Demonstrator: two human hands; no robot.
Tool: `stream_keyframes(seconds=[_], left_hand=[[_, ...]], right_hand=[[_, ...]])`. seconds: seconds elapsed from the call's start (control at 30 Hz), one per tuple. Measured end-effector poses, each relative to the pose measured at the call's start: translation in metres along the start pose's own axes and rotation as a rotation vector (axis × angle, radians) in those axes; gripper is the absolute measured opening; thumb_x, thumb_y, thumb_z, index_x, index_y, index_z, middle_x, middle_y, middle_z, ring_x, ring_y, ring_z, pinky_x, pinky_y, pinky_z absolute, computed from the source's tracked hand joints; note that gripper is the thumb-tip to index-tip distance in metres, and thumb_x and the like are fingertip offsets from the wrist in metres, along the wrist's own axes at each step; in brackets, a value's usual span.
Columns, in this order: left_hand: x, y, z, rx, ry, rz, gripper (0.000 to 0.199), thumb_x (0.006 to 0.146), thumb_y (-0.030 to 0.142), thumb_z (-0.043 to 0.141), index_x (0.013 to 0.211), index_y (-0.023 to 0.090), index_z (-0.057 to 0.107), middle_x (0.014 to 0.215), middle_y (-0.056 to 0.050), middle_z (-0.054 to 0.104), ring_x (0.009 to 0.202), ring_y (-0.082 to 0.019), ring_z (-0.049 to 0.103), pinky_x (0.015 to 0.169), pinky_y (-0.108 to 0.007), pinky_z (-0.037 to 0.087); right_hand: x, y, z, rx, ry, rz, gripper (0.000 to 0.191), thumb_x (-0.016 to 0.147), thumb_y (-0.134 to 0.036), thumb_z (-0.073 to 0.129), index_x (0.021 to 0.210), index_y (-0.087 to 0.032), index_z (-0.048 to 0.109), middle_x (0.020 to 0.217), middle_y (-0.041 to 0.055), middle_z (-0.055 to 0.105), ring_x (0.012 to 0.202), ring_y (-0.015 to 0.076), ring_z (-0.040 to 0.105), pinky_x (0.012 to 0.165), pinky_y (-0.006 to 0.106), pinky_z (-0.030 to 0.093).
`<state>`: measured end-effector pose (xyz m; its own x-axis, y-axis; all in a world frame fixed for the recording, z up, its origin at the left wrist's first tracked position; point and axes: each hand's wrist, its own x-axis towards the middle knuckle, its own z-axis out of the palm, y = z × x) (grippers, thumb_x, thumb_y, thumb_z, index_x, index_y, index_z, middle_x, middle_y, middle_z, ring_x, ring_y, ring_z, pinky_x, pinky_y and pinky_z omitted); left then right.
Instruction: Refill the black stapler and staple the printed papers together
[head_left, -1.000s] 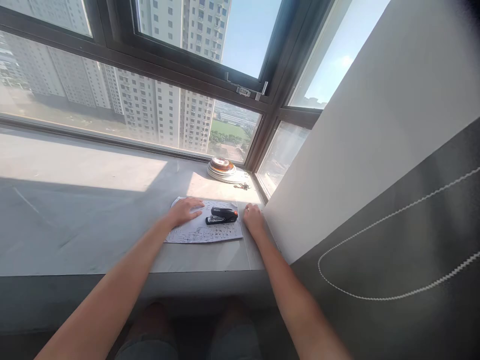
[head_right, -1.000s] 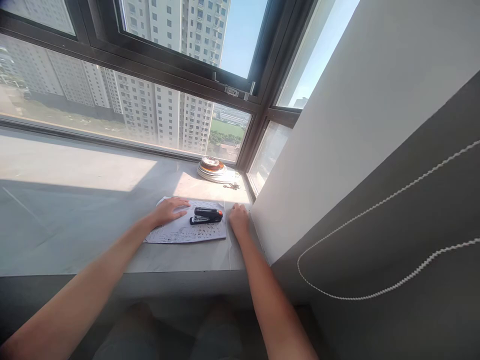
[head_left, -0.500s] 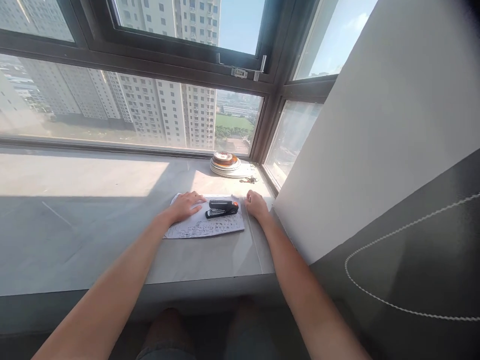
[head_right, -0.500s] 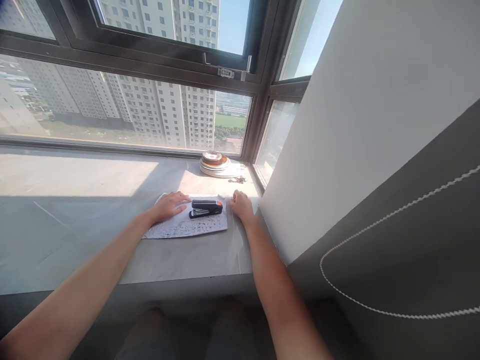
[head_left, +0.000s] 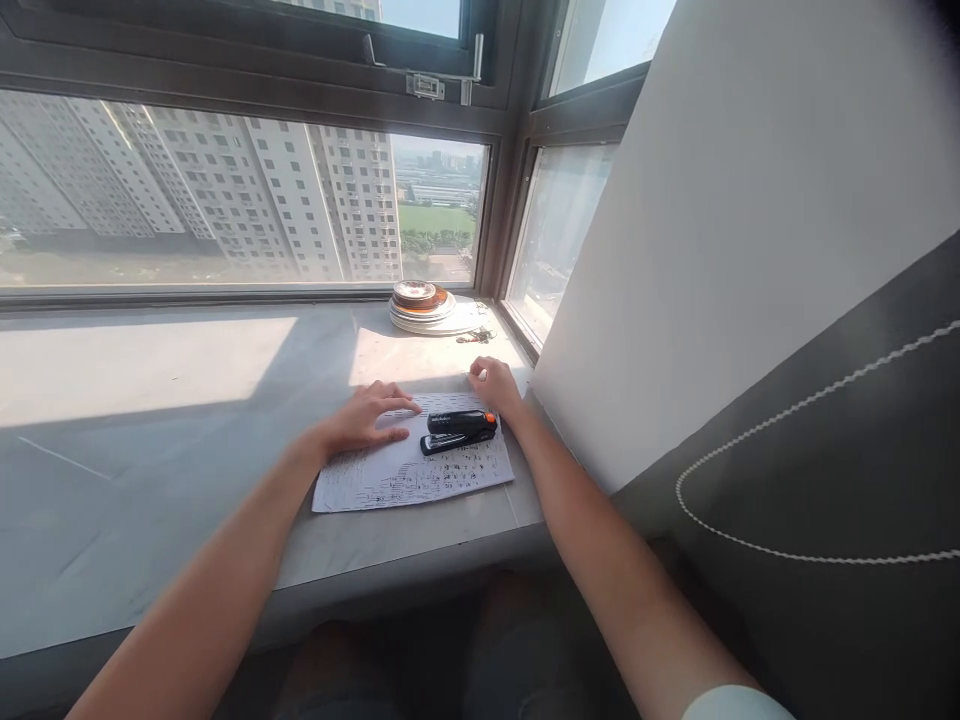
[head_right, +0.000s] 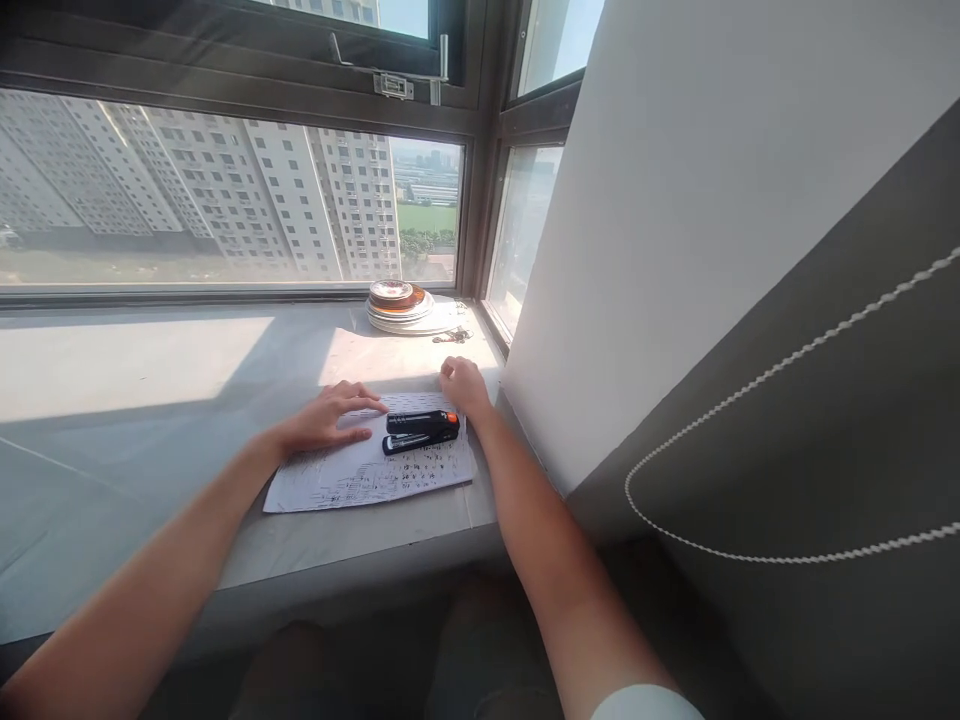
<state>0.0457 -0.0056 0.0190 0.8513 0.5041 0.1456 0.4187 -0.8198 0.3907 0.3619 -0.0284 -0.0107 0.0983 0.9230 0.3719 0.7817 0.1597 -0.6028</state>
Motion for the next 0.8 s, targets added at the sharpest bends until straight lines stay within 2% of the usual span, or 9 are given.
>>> stream_keyframes(seconds=[0.17, 0.33, 0.43, 0.6, 0.7, 0.77, 0.8], left_hand=[[-0.001, 0.002, 0.003, 0.017, 0.036, 0.018, 0.039, 0.096, 0.054, 0.064, 0.130, 0.039, 0.073, 0.134, -0.006, 0.065, 0.124, -0.031, 0.055, 0.110, -0.048, 0.036], [-0.004, -0.004, 0.006, 0.014, 0.062, 0.031, 0.036, 0.098, 0.047, 0.061, 0.130, 0.036, 0.073, 0.133, -0.005, 0.067, 0.125, -0.029, 0.058, 0.111, -0.047, 0.037], [-0.006, -0.008, 0.008, -0.019, 0.088, 0.033, 0.036, 0.096, 0.046, 0.063, 0.129, 0.036, 0.074, 0.133, -0.005, 0.068, 0.125, -0.029, 0.059, 0.112, -0.047, 0.037], [-0.011, -0.006, 0.009, -0.037, 0.140, 0.003, 0.036, 0.097, 0.048, 0.061, 0.127, 0.035, 0.075, 0.136, -0.005, 0.067, 0.126, -0.028, 0.060, 0.114, -0.046, 0.038], [-0.034, -0.012, 0.000, 0.002, 0.327, -0.196, 0.037, 0.098, 0.047, 0.056, 0.127, 0.033, 0.074, 0.142, -0.008, 0.063, 0.129, -0.030, 0.059, 0.114, -0.047, 0.041], [-0.072, -0.025, -0.010, 0.067, 0.451, -0.447, 0.038, 0.098, 0.045, 0.053, 0.126, 0.030, 0.074, 0.145, -0.011, 0.061, 0.131, -0.034, 0.057, 0.115, -0.053, 0.041], [-0.098, -0.033, -0.016, 0.122, 0.453, -0.582, 0.040, 0.097, 0.045, 0.054, 0.128, 0.028, 0.073, 0.148, -0.014, 0.059, 0.133, -0.037, 0.055, 0.116, -0.058, 0.039]], right_hand=[[-0.009, -0.015, 0.001, -0.080, 0.098, -0.124, 0.015, 0.098, -0.026, 0.053, 0.092, -0.022, 0.066, 0.106, 0.0075, 0.068, 0.105, 0.0252, 0.058, 0.088, 0.039, 0.049], [-0.021, -0.023, 0.011, -0.264, -0.076, -0.119, 0.021, 0.097, -0.040, 0.064, 0.107, -0.021, 0.067, 0.128, 0.0118, 0.062, 0.119, 0.0298, 0.054, 0.096, 0.045, 0.048], [-0.023, -0.022, 0.015, -0.340, -0.118, -0.119, 0.022, 0.099, -0.036, 0.062, 0.113, -0.019, 0.064, 0.127, 0.0134, 0.062, 0.118, 0.0284, 0.054, 0.094, 0.041, 0.049], [-0.023, -0.026, 0.017, -0.349, -0.112, -0.096, 0.018, 0.102, -0.027, 0.055, 0.114, -0.016, 0.064, 0.114, 0.0126, 0.069, 0.111, 0.0257, 0.061, 0.085, 0.034, 0.051], [-0.023, -0.029, 0.017, -0.317, -0.172, -0.118, 0.025, 0.103, -0.024, 0.053, 0.124, -0.017, 0.064, 0.120, 0.0123, 0.072, 0.114, 0.0250, 0.065, 0.092, 0.035, 0.052], [-0.022, -0.029, 0.017, -0.293, -0.204, -0.150, 0.031, 0.104, -0.023, 0.050, 0.133, -0.019, 0.063, 0.131, 0.0124, 0.070, 0.123, 0.0248, 0.063, 0.100, 0.037, 0.052], [-0.021, -0.029, 0.017, -0.279, -0.216, -0.167, 0.035, 0.105, -0.023, 0.048, 0.137, -0.020, 0.061, 0.138, 0.0123, 0.067, 0.129, 0.0248, 0.061, 0.104, 0.038, 0.050]])
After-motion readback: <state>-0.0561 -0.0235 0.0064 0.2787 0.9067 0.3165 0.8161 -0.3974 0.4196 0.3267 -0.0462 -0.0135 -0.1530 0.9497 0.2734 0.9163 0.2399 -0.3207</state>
